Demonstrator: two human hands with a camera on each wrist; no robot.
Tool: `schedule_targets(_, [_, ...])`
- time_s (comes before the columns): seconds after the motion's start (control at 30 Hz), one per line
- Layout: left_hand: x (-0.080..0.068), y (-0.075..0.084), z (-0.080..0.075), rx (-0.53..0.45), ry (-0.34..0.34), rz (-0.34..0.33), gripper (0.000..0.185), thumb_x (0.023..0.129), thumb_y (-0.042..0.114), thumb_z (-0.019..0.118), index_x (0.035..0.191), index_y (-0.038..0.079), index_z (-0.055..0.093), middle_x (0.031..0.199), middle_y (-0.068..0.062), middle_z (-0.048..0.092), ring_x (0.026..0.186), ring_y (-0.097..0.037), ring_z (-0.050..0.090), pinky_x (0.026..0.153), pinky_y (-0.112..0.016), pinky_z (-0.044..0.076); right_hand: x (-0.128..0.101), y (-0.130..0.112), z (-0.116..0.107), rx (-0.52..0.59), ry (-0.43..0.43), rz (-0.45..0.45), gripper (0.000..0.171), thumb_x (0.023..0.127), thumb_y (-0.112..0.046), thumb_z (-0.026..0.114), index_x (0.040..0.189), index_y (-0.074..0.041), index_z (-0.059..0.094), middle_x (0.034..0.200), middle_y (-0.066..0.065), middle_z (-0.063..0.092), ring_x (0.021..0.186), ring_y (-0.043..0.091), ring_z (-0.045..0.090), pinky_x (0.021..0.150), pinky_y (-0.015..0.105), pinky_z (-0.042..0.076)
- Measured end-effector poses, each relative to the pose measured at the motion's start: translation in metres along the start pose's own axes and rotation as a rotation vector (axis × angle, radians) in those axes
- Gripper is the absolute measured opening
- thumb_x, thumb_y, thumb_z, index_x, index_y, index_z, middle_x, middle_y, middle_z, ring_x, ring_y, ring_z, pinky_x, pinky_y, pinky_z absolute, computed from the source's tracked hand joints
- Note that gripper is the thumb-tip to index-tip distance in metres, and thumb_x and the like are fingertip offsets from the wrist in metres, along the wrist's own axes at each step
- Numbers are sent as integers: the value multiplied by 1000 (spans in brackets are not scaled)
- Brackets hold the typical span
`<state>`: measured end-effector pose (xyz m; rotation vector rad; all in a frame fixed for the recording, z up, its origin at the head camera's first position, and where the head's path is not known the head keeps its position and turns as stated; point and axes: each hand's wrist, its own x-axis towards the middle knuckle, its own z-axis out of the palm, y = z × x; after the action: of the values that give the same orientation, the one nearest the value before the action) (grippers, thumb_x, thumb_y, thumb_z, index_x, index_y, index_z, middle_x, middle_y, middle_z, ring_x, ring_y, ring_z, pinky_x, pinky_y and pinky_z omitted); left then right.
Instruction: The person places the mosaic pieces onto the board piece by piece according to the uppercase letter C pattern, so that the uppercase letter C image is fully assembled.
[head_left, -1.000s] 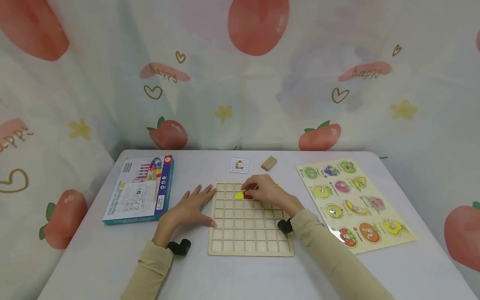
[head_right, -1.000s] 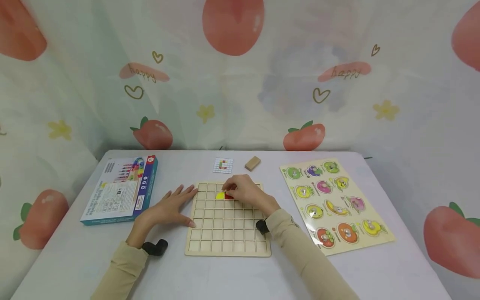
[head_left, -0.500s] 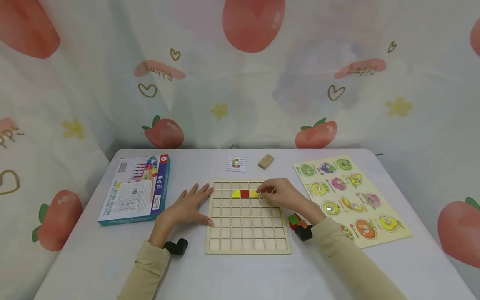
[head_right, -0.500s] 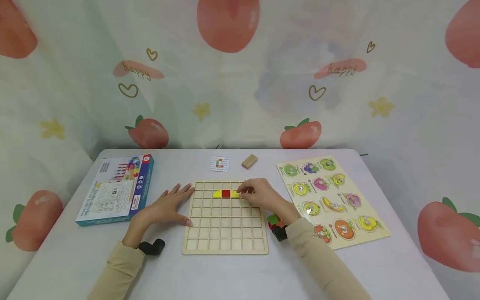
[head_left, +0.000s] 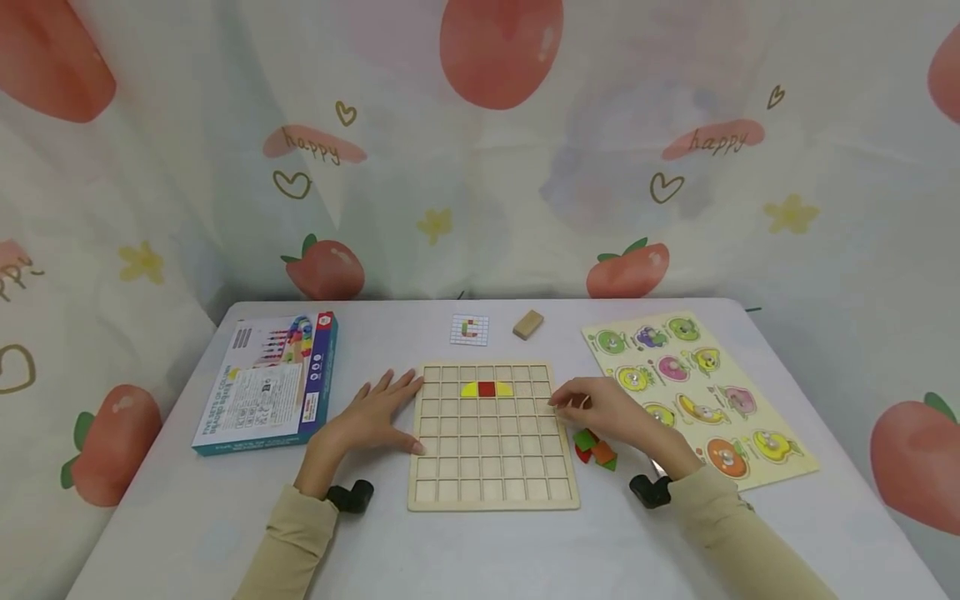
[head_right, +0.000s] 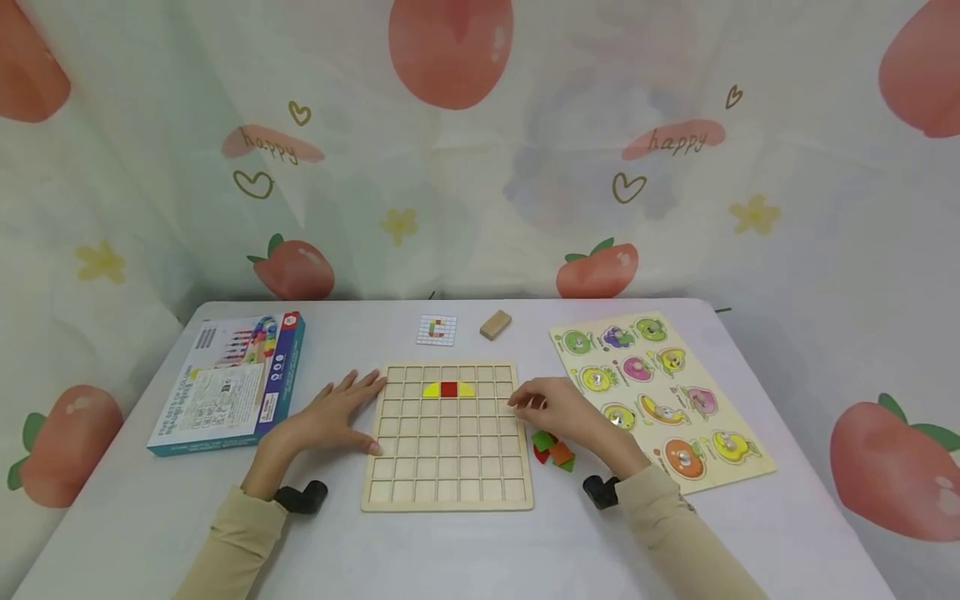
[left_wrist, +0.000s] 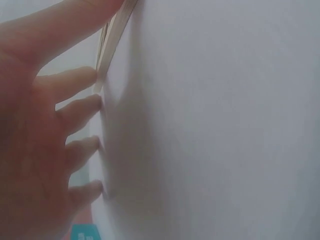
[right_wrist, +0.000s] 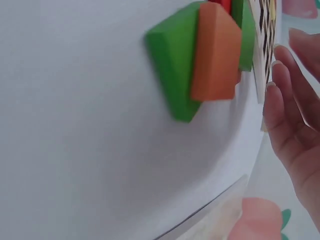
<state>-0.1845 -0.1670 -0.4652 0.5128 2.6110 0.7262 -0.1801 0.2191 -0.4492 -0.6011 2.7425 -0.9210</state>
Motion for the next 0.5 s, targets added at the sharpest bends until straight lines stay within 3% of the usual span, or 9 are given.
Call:
schedule_targets(0.23, [0, 2, 0, -9, 1, 2, 107, 78, 44, 88, 163, 12, 31, 172, -11, 19, 160, -42, 4, 127, -65, 1, -21, 9, -3, 13, 17, 26, 12, 93, -13, 74, 104, -11, 78, 91, -6, 71, 80, 10, 60, 68, 22, 54])
schedule_targets(0.5, [0, 2, 1, 3, -2, -6, 107, 78, 46, 87, 163, 13, 30, 173, -10, 18, 160, -41, 2, 127, -64, 0, -37, 20, -6, 31, 19, 40, 15, 91, -10, 76, 106, -12, 77, 95, -6, 72, 84, 8, 60, 75, 22, 55])
